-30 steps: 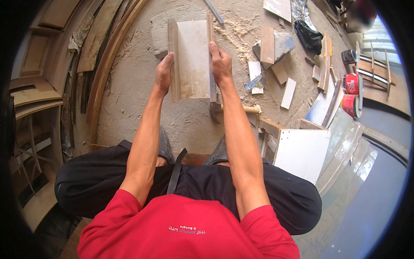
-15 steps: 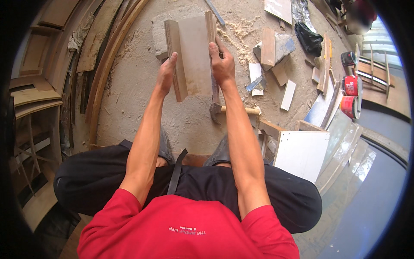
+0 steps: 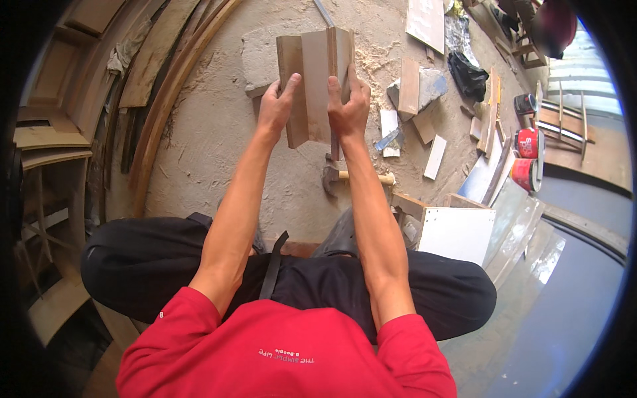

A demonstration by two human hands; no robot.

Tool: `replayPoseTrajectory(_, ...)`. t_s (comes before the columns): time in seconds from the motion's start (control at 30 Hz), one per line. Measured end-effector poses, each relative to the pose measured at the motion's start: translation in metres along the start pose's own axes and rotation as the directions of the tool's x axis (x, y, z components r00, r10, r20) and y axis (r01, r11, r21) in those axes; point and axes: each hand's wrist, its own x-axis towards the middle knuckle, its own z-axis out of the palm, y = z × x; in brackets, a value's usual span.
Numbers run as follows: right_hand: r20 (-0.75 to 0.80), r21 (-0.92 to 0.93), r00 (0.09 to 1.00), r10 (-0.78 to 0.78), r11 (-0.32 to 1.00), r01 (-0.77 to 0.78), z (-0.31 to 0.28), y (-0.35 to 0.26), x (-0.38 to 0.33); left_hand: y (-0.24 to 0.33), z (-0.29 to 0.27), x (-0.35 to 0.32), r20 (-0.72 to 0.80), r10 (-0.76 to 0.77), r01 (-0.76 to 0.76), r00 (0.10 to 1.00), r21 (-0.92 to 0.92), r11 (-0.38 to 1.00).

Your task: The person assembles a small wooden box by aligning and nailing thin wooden panels together. They use a hammer to drive nails into the joints, repeatedly flipping the box to secure all sides. The person also handles a small black bag and a metal ruler during the process.

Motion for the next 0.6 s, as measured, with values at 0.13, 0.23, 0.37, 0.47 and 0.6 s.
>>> replayPoseTrajectory(0.13, -0.043, -0.092, 0.995, -0.090, 0.992, 0.086, 0.009, -0.001, -0.010, -0.009, 0.006, 0.001, 0.003, -0.001, 0.001, 1.000, -0.005, 1.000)
replayPoseTrajectory(0.23, -0.062, -0.175, 0.961, -0.270, 0.951, 0.256, 0.017, -0.003, -0.011, -0.016, 0.008, 0.007, -0.057, -0.084, 0.085, 0.995, 0.012, 0.996)
replayPoseTrajectory(0.37, 0.019, -0.351, 0.899, -0.438, 0.839, 0.416, 0.013, -0.009, -0.009, -0.001, 0.005, 0.014, 0.022, -0.023, 0.027, 0.999, -0.196, 0.980)
replayPoseTrajectory(0.47, 0.128, -0.463, 0.852, -0.508, 0.729, 0.505, 0.008, -0.004, -0.009, 0.034, 0.008, 0.006, -0.042, -0.042, 0.022, 0.998, -0.388, 0.921)
replayPoseTrajectory(0.6, 0.340, -0.536, 0.731, -0.592, 0.517, 0.668, 0.003, 0.003, -0.022, 0.048, -0.044, 0.028, 0.365, -0.215, 0.371, 0.906, -0.437, 0.820)
